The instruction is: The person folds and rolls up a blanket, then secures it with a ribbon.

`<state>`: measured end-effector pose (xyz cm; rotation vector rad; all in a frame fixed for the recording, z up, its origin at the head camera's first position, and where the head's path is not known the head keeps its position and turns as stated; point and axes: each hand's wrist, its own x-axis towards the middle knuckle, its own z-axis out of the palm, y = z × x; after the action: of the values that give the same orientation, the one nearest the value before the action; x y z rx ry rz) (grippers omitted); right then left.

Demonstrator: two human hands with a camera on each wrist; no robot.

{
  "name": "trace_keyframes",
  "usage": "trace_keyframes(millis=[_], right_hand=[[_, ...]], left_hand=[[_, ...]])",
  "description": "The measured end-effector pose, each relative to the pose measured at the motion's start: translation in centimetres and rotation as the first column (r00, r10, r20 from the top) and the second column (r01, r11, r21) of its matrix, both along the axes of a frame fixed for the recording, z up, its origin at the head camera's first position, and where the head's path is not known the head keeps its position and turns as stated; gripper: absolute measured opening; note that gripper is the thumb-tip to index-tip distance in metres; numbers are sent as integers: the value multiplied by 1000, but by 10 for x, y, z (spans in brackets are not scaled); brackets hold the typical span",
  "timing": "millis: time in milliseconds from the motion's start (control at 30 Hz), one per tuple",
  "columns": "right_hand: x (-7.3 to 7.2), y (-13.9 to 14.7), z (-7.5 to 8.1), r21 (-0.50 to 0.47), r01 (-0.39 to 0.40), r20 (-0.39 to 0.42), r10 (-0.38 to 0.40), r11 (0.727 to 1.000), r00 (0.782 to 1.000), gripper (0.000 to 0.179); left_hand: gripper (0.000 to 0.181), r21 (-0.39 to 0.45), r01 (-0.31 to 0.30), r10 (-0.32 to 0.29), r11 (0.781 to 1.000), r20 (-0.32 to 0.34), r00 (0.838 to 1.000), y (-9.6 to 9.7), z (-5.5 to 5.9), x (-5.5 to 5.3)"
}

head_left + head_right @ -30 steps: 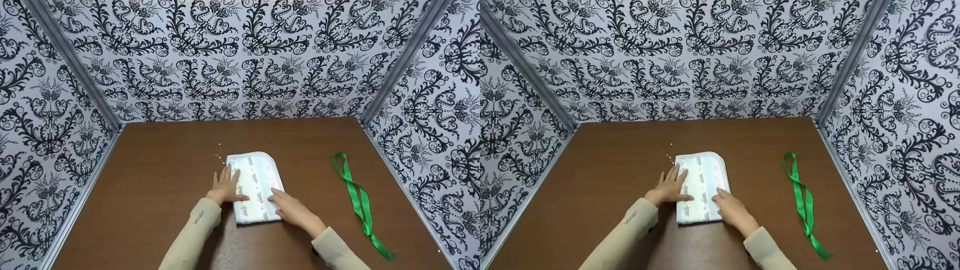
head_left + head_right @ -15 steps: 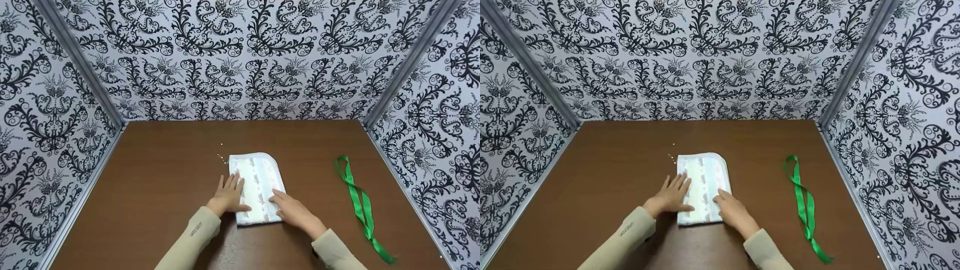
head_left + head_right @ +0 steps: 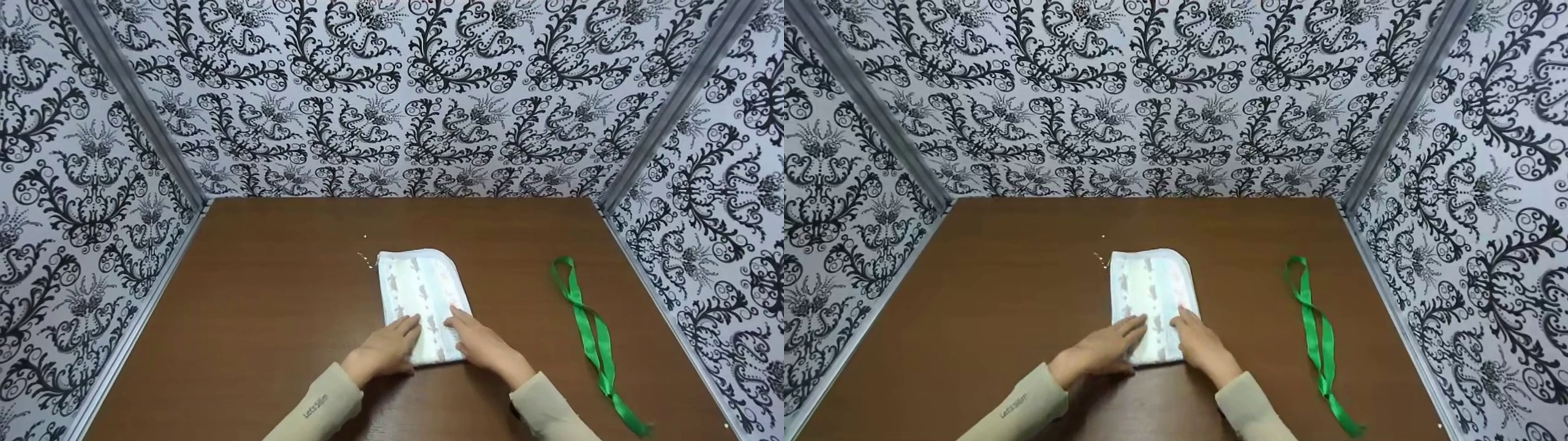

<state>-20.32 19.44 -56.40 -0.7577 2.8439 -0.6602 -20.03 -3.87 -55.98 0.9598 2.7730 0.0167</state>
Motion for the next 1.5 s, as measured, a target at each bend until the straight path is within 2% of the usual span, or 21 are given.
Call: trace_keyframes(millis=[133,200,267,400,600,700,767,933,1033,1133,1233,1367,1500], right_hand=[[-5,1,-1,0,2,-1,-2,1000,1000,35],[-7,2,-1,3,-5,-12,5,1000,1000,35],[-7,3,-2,12,-14,-28,15,1000,1000,35],[-3,7,-5,55,-36,-72,40,998,997,37],[4,12,-13,90,-60,-178,76,994,981,34],[6,16,-14,67,-77,-220,90,995,971,22],[8,19,-14,45,-97,-211,105,994,972,19],[12,24,-13,10,-143,-140,143,990,980,32],[11,24,-14,24,-148,-147,150,989,978,38],[9,25,-14,21,-138,-178,139,990,974,34],[5,28,-11,-39,-110,-171,102,993,980,27],[0,34,-8,-142,-77,-101,63,987,993,17],[-4,39,-5,-225,-50,-30,45,973,999,8]], left_hand=[[70,74,27,-18,997,-114,993,1,-9,-7],[68,69,36,-24,997,-167,986,2,-12,-10],[70,37,32,-24,999,-192,981,4,-14,-11],[65,5,36,-34,999,-201,979,4,-18,-10],[34,133,17,10,991,-200,980,-5,-19,-5],[27,195,38,7,980,-223,975,-10,-20,-3],[27,215,56,-3,975,-237,972,-13,-22,-2],[26,225,45,-2,973,-189,982,-18,-22,-5],[21,237,39,-4,971,-144,990,-21,-19,-9],[15,259,42,-5,965,-142,990,-23,-16,-12],[10,296,34,15,955,-159,987,-27,-14,-14],[9,383,-25,71,924,-107,992,-32,-13,-17],[9,475,-125,134,871,15,991,-34,-13,-20]])
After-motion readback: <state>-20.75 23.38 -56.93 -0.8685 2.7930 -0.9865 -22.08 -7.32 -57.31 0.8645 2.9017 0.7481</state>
